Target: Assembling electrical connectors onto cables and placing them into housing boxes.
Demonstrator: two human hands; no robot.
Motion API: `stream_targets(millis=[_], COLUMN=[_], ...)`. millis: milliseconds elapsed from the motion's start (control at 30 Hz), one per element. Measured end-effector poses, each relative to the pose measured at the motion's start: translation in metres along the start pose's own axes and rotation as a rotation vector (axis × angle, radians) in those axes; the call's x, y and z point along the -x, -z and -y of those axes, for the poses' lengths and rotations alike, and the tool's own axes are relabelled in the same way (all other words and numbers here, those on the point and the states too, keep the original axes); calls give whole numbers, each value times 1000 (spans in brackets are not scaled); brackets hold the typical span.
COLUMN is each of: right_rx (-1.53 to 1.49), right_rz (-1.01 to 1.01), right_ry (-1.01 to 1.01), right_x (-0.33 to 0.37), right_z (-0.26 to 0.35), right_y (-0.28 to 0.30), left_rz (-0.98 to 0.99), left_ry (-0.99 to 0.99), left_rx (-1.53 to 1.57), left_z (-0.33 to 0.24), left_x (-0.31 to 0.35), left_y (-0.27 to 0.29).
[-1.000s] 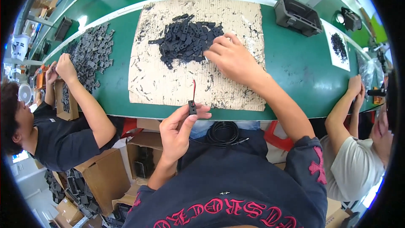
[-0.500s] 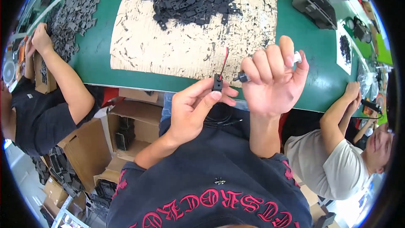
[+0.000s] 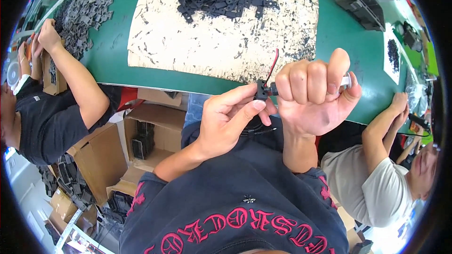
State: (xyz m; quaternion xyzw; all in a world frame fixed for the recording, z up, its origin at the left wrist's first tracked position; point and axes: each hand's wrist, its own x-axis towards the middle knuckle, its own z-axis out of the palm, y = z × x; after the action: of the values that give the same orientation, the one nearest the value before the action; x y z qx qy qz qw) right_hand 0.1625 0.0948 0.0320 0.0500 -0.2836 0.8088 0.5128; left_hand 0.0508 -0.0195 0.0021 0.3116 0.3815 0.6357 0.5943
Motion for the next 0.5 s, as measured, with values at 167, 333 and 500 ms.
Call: stream_targets(millis=[167, 333, 500], right_rx=[29, -45, -200], right_rz=[30, 18, 41], right_ry=[21, 11, -61], right_x=[0, -1, 3], right_z=[0, 0, 4], right_y=[-2, 0, 9], left_rz=[-2, 67, 163], left_ry=[-16, 34, 68], left_rx=[76, 92, 121], left_z=[5, 0, -5], left_x=[3, 3, 2], left_y=[0, 2, 8])
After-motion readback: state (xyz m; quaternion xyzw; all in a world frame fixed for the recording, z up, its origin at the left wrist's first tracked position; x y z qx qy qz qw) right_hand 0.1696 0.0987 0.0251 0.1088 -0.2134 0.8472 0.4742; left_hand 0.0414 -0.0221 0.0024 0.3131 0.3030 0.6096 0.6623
